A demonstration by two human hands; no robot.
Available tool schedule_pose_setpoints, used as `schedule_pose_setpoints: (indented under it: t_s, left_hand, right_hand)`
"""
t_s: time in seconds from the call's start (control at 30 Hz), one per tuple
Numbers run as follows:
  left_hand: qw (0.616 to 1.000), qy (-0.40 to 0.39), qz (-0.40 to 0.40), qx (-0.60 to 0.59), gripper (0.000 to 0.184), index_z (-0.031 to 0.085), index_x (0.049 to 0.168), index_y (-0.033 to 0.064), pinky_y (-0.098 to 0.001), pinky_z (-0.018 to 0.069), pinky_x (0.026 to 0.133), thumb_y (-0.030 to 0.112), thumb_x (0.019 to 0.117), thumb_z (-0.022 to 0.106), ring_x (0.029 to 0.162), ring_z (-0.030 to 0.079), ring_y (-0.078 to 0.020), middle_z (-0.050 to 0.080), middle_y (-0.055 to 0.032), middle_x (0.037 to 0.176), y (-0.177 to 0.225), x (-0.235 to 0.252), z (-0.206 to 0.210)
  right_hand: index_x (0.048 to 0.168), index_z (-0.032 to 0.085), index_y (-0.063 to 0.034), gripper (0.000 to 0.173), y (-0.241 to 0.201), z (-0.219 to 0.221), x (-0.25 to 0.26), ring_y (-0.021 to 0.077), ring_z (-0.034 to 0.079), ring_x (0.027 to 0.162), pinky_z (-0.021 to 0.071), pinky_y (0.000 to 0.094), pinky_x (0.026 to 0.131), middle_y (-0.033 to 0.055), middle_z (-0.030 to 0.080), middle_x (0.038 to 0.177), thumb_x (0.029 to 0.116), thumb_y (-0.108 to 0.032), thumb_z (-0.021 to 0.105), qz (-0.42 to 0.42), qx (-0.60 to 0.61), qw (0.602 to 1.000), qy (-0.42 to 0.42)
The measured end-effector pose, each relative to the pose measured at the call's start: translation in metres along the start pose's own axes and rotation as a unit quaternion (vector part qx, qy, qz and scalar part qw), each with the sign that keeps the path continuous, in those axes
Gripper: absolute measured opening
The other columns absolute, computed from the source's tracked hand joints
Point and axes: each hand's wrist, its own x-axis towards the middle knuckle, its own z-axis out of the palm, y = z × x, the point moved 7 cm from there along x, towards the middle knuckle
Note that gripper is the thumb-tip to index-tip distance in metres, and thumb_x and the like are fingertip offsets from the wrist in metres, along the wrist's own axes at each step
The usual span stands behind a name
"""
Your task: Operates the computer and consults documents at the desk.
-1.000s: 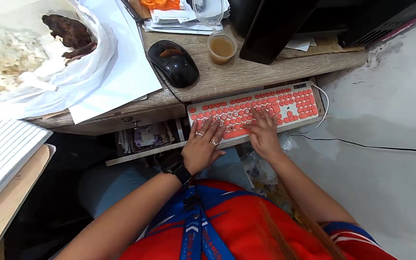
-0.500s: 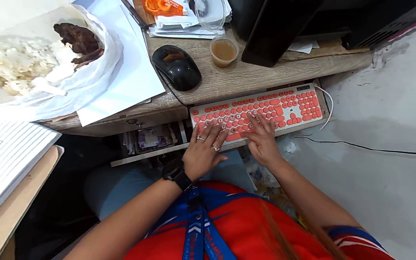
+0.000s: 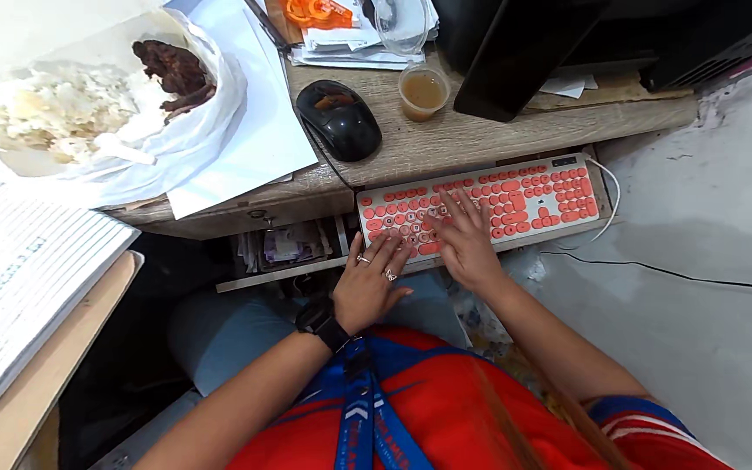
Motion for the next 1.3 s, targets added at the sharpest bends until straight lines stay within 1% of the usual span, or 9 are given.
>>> schedule_pose_setpoints:
  t_s: [0.1, 0.23, 0.4, 0.53, 0.8, 1.0, 1.1, 1.23, 1.3]
  left_hand:
    - [1.000, -0.005, -0.023, -0.007, 0.062, 0.057, 0.145, 0.0036, -0.0724, 0.0221, 0.115, 0.045, 0.0977, 0.060, 0.143, 0.045, -0.0429, 0.053, -0.0220, 0.149, -0.007, 0.009, -0.001]
    - [0.999, -0.014, -0.037, 0.003, 0.064, 0.054, 0.147, 0.0055, -0.0721, 0.0177, 0.117, 0.045, 0.0975, 0.060, 0.148, 0.038, -0.0427, 0.049, -0.0227, 0.153, -0.015, 0.021, -0.002]
    - [0.998, -0.034, -0.044, 0.013, 0.069, 0.050, 0.150, 0.0036, -0.0728, 0.0145, 0.117, 0.043, 0.0959, 0.064, 0.149, 0.034, -0.0445, 0.044, -0.0243, 0.156, -0.017, 0.035, -0.003]
    - [0.996, -0.057, -0.055, 0.032, 0.072, 0.048, 0.152, 0.0029, -0.0736, 0.0117, 0.117, 0.046, 0.0964, 0.064, 0.150, 0.032, -0.0442, 0.047, -0.0231, 0.155, -0.018, 0.037, 0.003]
    - [0.996, -0.055, -0.055, 0.039, 0.072, 0.048, 0.152, 0.0046, -0.0725, 0.0123, 0.118, 0.048, 0.0968, 0.062, 0.151, 0.031, -0.0435, 0.047, -0.0223, 0.155, -0.013, 0.033, -0.002]
    - [0.993, -0.086, -0.068, 0.037, 0.077, 0.044, 0.154, 0.0036, -0.0721, 0.0075, 0.118, 0.049, 0.0959, 0.064, 0.153, 0.027, -0.0439, 0.044, -0.0226, 0.157, -0.018, 0.036, 0.004]
    - [0.993, -0.074, -0.089, 0.006, 0.077, 0.049, 0.152, 0.0046, -0.0724, 0.0125, 0.119, 0.047, 0.0912, 0.070, 0.148, 0.036, -0.0459, 0.048, -0.0249, 0.153, -0.010, 0.036, -0.004]
    - [0.998, 0.022, -0.052, 0.007, 0.072, 0.058, 0.145, 0.0051, -0.0715, 0.0275, 0.115, 0.042, 0.0852, 0.077, 0.139, 0.049, -0.0458, 0.056, -0.0229, 0.147, -0.005, 0.025, -0.023]
    - [0.997, 0.065, -0.035, -0.010, 0.071, 0.059, 0.143, 0.0032, -0.0718, 0.0313, 0.112, 0.040, 0.0845, 0.077, 0.139, 0.049, -0.0464, 0.057, -0.0213, 0.146, -0.009, 0.011, -0.026]
  right_hand:
    - [0.121, 0.077, -0.0141, 0.044, 0.006, 0.000, -0.034, 0.0511, 0.033, 0.148, 0.0151, 0.0810, 0.110, 0.0205, 0.050, 0.154, 0.0942, -0.011, 0.043, -0.006, -0.024, 1.000, 0.015]
    - [0.118, 0.078, -0.0135, 0.044, 0.013, 0.004, -0.050, 0.0562, 0.035, 0.144, 0.0157, 0.0840, 0.107, 0.0240, 0.052, 0.151, 0.0906, -0.005, 0.045, 0.008, -0.020, 1.000, 0.000]
    - [0.111, 0.079, -0.0094, 0.041, 0.029, -0.015, -0.034, 0.0540, 0.032, 0.147, 0.0133, 0.0816, 0.110, 0.0232, 0.051, 0.152, 0.0945, -0.009, 0.042, 0.039, 0.000, 0.998, 0.054]
    - [0.118, 0.076, -0.0063, 0.040, 0.054, -0.034, -0.015, 0.0567, 0.028, 0.148, 0.0098, 0.0818, 0.111, 0.0272, 0.045, 0.155, 0.0940, -0.006, 0.044, 0.085, -0.029, 0.992, 0.092]
    - [0.122, 0.075, -0.0057, 0.041, 0.078, -0.032, 0.003, 0.0544, 0.020, 0.151, 0.0056, 0.0803, 0.113, 0.0260, 0.038, 0.160, 0.0957, -0.004, 0.044, 0.164, -0.048, 0.984, 0.040]
    - [0.120, 0.075, -0.0060, 0.041, 0.047, -0.023, 0.007, 0.0552, 0.027, 0.149, 0.0105, 0.0813, 0.112, 0.0265, 0.045, 0.155, 0.0947, -0.007, 0.043, 0.106, -0.012, 0.993, 0.055]
    - [0.119, 0.077, -0.0077, 0.041, 0.031, -0.011, 0.009, 0.0565, 0.032, 0.146, 0.0173, 0.0820, 0.110, 0.0257, 0.049, 0.152, 0.0948, -0.010, 0.044, 0.069, -0.005, 0.996, 0.050]
    - [0.109, 0.077, 0.0032, 0.034, 0.014, -0.008, 0.030, 0.0655, 0.036, 0.138, 0.0206, 0.0816, 0.109, 0.0350, 0.053, 0.144, 0.0917, -0.001, 0.049, 0.070, 0.015, 0.997, 0.024]
    - [0.103, 0.077, 0.0062, 0.033, -0.007, -0.016, 0.039, 0.0607, 0.052, 0.127, 0.0331, 0.0761, 0.106, 0.0326, 0.061, 0.134, 0.0909, 0.000, 0.047, 0.043, 0.050, 0.998, 0.019]
